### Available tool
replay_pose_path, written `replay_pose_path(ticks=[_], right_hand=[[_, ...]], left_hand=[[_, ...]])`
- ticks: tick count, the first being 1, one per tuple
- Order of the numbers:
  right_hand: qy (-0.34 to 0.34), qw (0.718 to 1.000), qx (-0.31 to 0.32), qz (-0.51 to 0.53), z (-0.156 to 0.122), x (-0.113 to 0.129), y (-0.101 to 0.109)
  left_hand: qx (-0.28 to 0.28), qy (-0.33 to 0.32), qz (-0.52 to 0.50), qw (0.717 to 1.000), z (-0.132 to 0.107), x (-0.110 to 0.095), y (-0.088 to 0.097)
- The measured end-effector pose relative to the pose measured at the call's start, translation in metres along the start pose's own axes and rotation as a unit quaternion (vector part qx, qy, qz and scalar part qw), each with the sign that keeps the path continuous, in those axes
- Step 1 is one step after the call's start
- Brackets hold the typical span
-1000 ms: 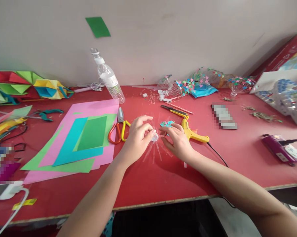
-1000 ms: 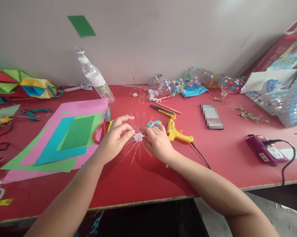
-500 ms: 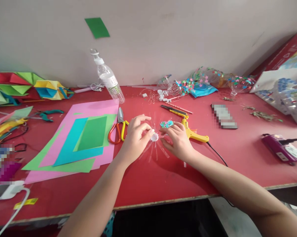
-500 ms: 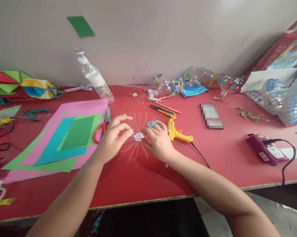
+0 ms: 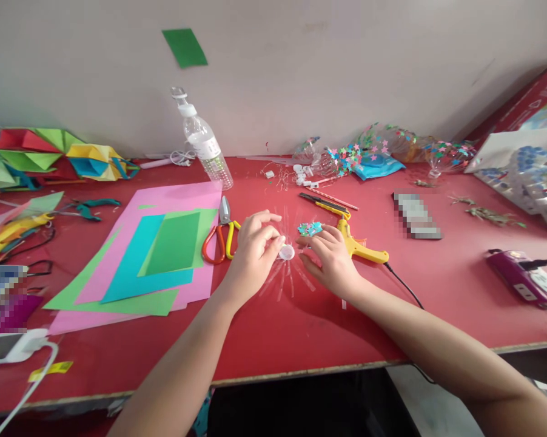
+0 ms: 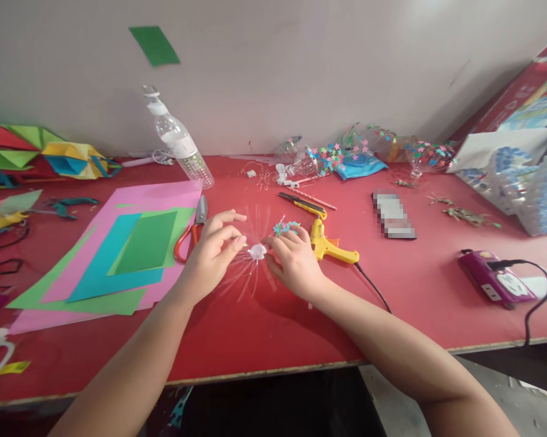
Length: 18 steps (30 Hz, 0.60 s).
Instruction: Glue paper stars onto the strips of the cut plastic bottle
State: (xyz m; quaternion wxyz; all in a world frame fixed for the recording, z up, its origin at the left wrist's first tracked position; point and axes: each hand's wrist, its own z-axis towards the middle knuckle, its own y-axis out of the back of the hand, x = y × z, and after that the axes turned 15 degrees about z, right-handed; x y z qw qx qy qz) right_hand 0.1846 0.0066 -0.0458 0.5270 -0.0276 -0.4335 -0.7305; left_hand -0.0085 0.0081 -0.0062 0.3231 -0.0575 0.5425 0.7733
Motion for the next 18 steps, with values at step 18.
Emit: replay_pose_path(ticks=[18], right_hand=[[-0.003,1.000,0.003,-0.012,0.0001,0.0009,0.0000]], left_hand=[[-0.012,-0.018,0.028,0.999,-0.0012,-0.0056,0.0009]])
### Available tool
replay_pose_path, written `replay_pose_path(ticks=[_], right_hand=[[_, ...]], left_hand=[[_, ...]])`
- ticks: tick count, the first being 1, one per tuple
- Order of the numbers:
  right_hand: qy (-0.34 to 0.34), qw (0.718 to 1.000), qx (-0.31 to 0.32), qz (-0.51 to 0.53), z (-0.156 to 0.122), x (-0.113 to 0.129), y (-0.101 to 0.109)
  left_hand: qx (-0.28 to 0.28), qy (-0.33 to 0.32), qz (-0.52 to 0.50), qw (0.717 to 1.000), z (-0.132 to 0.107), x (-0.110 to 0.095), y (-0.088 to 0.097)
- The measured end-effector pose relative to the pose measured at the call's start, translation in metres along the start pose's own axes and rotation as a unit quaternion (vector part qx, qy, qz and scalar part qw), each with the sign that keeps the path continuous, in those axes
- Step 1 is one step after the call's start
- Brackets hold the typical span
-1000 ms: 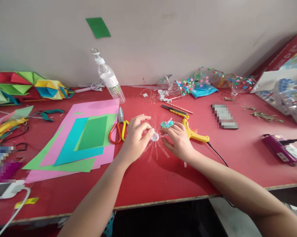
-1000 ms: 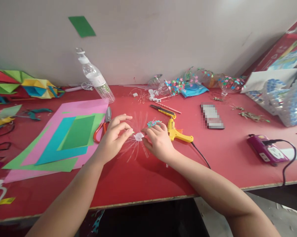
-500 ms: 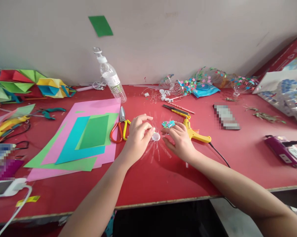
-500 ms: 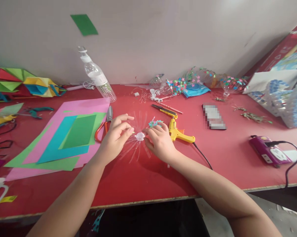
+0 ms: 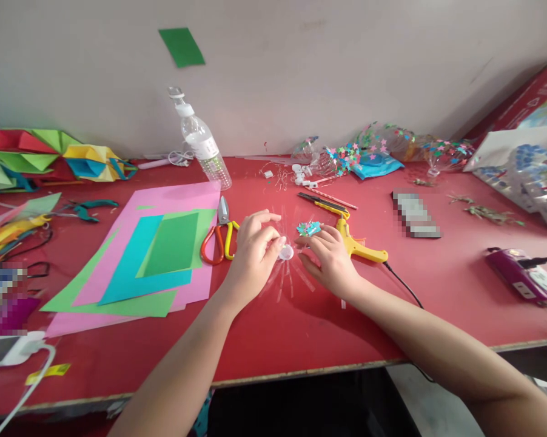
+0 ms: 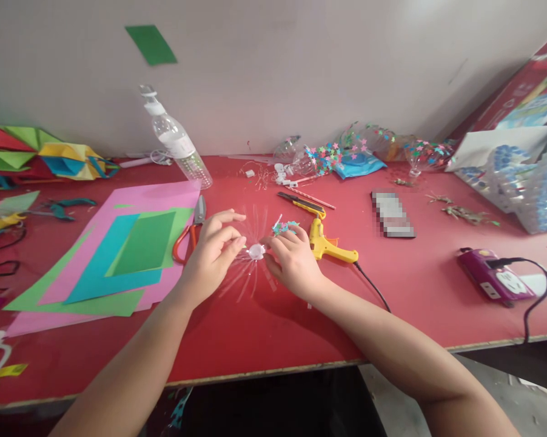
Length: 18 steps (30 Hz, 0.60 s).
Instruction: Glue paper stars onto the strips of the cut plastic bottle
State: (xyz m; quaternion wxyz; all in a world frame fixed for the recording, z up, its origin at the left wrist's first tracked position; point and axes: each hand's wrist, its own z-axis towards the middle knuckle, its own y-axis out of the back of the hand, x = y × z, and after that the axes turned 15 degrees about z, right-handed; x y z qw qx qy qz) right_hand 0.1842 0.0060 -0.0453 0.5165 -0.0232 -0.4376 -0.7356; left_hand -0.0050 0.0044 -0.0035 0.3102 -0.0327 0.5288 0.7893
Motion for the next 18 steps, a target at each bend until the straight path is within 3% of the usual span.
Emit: replay_pose_path(ticks=[18], right_hand=[[-0.014,1.000,0.009,0.002,-0.0001,0.0005,0.0000]], left_hand=[[-0.017,0.001,-0.003,1.000,-0.0005,0.0016,-0.0030]])
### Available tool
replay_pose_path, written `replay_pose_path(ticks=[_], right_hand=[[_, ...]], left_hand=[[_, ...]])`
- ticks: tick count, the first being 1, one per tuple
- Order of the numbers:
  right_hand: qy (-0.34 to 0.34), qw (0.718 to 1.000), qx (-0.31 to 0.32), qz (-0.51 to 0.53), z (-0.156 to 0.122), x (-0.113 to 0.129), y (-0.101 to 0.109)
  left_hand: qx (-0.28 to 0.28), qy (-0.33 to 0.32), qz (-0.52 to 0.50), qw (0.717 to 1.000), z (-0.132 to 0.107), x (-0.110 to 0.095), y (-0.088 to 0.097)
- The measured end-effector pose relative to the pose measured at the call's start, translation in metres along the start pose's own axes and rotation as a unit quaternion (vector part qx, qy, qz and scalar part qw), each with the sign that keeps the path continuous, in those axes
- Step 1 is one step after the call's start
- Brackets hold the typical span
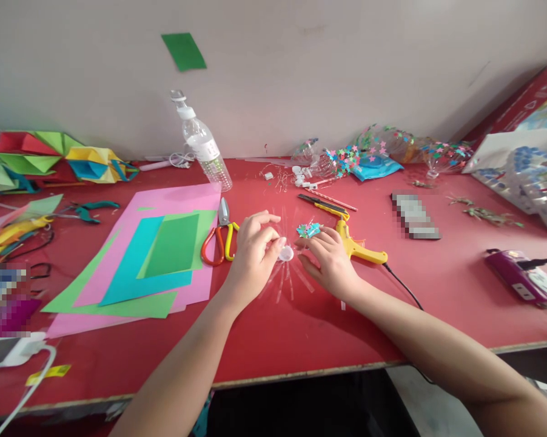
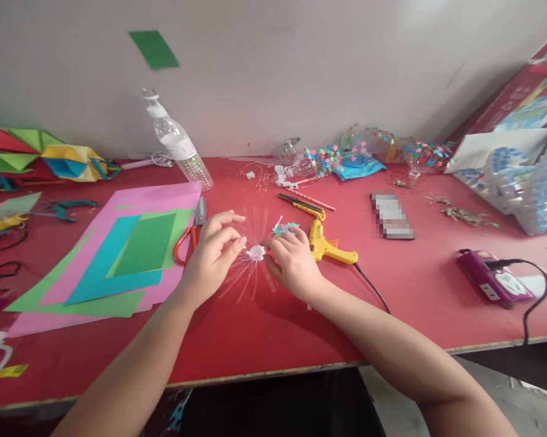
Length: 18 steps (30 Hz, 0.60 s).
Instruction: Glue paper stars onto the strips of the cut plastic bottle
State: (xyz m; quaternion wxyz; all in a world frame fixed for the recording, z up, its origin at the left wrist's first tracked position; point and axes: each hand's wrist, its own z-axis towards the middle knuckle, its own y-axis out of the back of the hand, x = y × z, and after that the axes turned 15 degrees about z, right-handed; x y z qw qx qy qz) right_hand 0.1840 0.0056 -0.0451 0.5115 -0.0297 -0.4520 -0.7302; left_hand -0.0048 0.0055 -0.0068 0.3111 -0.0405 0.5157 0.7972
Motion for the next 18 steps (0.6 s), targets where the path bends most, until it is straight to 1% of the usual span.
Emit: replay_pose_path(ticks=[2,5,18], right_hand=[[0.005,1.000,-0.002,0.000,-0.0001,-0.0002,-0.0002],[0.009,1.000,-0.004,0.002,-0.0003,-0.0007,-0.0003],[0.008,1.000,-0.010,-0.002,-0.0006,-0.0031,0.0002]], left_hand=[[-0.002,-0.001,0.000,1.000,0.0001,0.0000,-0.0001],[-0.019,-0.008,0.010,1.000,0.0006,0.0001,0.0000],[-0.087,-0.040,0.120,0.988,0.0023,0.0043,0.0005]])
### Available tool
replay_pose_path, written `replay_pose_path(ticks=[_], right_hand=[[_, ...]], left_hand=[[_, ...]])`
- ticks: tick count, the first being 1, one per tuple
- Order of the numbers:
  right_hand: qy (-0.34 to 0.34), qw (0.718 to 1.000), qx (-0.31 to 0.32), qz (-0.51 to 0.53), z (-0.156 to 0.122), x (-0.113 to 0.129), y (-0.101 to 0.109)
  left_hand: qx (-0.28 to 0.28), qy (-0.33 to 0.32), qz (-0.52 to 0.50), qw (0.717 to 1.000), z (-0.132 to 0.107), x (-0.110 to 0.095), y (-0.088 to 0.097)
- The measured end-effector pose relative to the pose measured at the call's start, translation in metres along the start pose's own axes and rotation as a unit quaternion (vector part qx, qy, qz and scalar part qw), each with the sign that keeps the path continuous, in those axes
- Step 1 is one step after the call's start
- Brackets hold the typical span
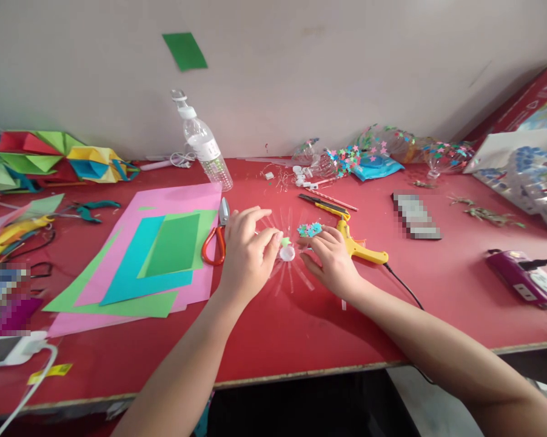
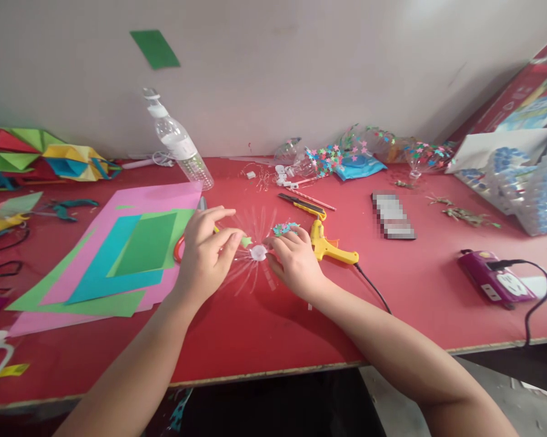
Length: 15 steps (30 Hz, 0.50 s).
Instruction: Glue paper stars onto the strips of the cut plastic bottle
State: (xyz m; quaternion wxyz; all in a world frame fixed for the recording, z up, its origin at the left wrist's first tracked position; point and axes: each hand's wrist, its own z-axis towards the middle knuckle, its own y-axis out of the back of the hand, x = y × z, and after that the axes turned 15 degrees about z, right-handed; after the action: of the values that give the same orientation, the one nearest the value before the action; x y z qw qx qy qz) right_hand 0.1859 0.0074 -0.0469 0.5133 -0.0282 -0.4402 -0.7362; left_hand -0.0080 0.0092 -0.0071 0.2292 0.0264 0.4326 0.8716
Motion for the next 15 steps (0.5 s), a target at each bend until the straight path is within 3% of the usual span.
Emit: replay_pose_path(ticks=[11,15], right_hand=[[0.011,1.000,-0.016,-0.002,0.0010,0.0014,0.0017],[0.008,0.999,-0.033,-0.001,0.0016,0.0030,0.0053]], left_hand=[[0.022,0.047,-0.094,0.994,-0.0002,0.0044,0.0042],[0.016,0.028,-0.100,0.994,0.0003,0.0041,0.0063]])
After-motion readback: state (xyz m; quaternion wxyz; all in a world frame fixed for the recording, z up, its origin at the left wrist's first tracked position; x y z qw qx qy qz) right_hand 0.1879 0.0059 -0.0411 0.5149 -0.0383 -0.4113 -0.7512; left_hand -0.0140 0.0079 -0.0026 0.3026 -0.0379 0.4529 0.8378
